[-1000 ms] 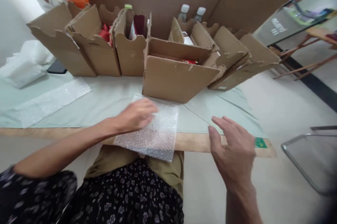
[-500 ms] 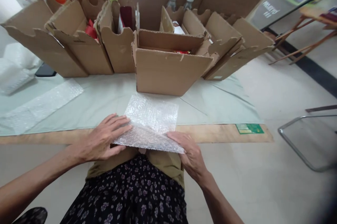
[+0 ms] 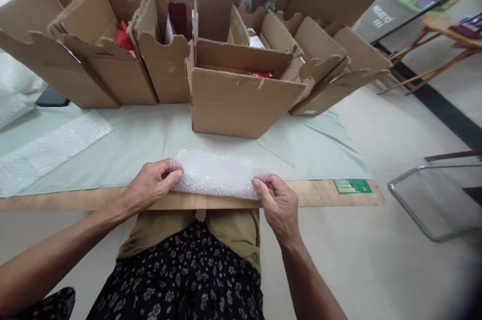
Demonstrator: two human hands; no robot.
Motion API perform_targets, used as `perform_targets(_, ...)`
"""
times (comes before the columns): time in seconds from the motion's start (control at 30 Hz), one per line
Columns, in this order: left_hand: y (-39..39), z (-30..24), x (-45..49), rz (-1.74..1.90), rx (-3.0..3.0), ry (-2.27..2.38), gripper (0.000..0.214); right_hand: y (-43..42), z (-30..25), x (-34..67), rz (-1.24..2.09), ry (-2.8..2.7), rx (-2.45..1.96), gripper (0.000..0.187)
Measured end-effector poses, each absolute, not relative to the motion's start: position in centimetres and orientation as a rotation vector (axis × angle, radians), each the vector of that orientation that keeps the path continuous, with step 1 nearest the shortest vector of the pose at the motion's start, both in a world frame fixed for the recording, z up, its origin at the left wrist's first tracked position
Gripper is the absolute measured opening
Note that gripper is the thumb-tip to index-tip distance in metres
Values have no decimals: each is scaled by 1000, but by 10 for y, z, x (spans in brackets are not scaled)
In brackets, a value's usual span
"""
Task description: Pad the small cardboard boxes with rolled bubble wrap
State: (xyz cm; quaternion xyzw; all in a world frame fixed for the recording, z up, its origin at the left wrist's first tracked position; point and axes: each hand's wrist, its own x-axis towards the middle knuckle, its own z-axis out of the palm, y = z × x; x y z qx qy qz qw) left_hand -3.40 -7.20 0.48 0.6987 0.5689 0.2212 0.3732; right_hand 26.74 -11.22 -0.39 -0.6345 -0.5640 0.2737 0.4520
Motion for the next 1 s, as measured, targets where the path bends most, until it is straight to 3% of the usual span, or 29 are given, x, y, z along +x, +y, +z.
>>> perform_targets(0.1, -70, 5, -37, 559, 1748, 1499, 34, -99, -7, 266, 746, -1340, -1470, 25)
perform_targets(0.23, -67, 6, -36, 550, 1751, 1529, 31, -96, -24, 267, 952, -1367, -1438, 54)
perform_targets(0.33, -63, 2, -33, 516, 1857, 1588, 29, -101, -38, 265, 689, -1508, -1628, 47)
perform_targets(0.47, -60, -5, -32, 384, 2013, 1689, 30, -106, -44, 266, 258, -1755, -1747, 51)
perform_targets(0.57, -60, -6, -37, 285, 2071, 1754, 21, -105, -37, 275, 151, -1851, -1741, 54)
perform_targets(0.73, -48, 3, -49, 162, 2080, 1857, 50, -86, -21, 290, 173, -1940, -1761, 46)
perform_targets(0.87, -35, 3, -39, 88, 2117, 1791, 35, -59, -22, 282, 270, -2011, -1789, 47)
perform_targets(1.0, -36, -4, -28, 171, 2146, 1670, 15, -46, -20, 274, 497, -2150, -1718, 17)
